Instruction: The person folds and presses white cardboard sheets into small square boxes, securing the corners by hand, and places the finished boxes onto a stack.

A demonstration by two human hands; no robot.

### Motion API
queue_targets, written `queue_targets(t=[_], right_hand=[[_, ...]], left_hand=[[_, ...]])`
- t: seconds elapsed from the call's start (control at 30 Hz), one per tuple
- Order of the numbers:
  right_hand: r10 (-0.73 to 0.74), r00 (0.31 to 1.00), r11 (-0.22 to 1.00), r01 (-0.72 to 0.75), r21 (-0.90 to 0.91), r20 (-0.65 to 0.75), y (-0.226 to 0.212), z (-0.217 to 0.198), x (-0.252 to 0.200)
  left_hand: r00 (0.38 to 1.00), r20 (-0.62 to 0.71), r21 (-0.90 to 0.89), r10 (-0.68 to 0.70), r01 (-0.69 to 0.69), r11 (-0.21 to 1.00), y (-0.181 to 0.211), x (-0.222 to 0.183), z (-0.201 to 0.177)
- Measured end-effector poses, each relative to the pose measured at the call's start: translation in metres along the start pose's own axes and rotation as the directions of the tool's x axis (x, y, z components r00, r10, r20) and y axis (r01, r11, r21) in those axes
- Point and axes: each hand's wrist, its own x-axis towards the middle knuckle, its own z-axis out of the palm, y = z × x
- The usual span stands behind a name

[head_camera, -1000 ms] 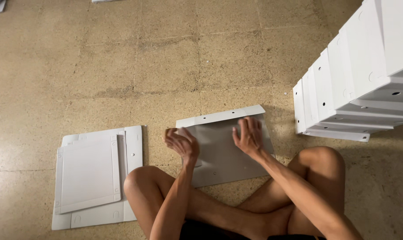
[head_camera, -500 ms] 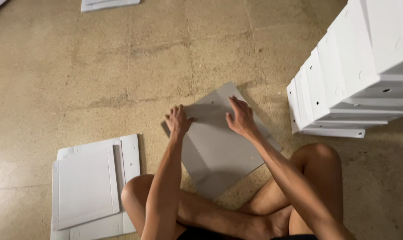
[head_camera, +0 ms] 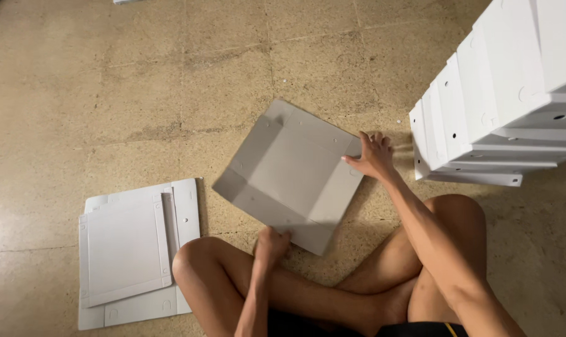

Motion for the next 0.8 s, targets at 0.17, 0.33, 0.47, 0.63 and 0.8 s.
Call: queue_targets(t=[0.17,0.33,0.47,0.63,0.8], right_hand=[[-0.138,0.989,0.988,0.141,-0.066,0.060,0.008,0.006,0.053],[-0.310,0.928,0.948,0.317,0.001,0.206,-0.020,-0.008,0.069],[-0.334,0.877,0.921,0.382,-0.080,0.347,-0.043,0.010,0.092],[-0.342,0.919,0.904,0.379,-0.200,0.196,-0.069,0.026,0.084],[-0.398,0.901,0.845,0.433,-0.314,0.173,-0.084,0.015,0.117]], left_hand=[[0.896,0.360,0.401,0.261,-0.401,0.824,0.026,-0.030,0.027],[0.659,0.651,0.022,0.377,-0.512,0.858,0.126,-0.059,-0.009],[0.884,0.189,0.438,0.428,-0.466,0.769,0.145,-0.018,0.005],[0.829,-0.040,0.581,0.558,-0.435,0.688,0.125,0.014,0.031],[0.833,-0.088,0.593,0.546,-0.397,0.701,0.129,0.014,0.029]])
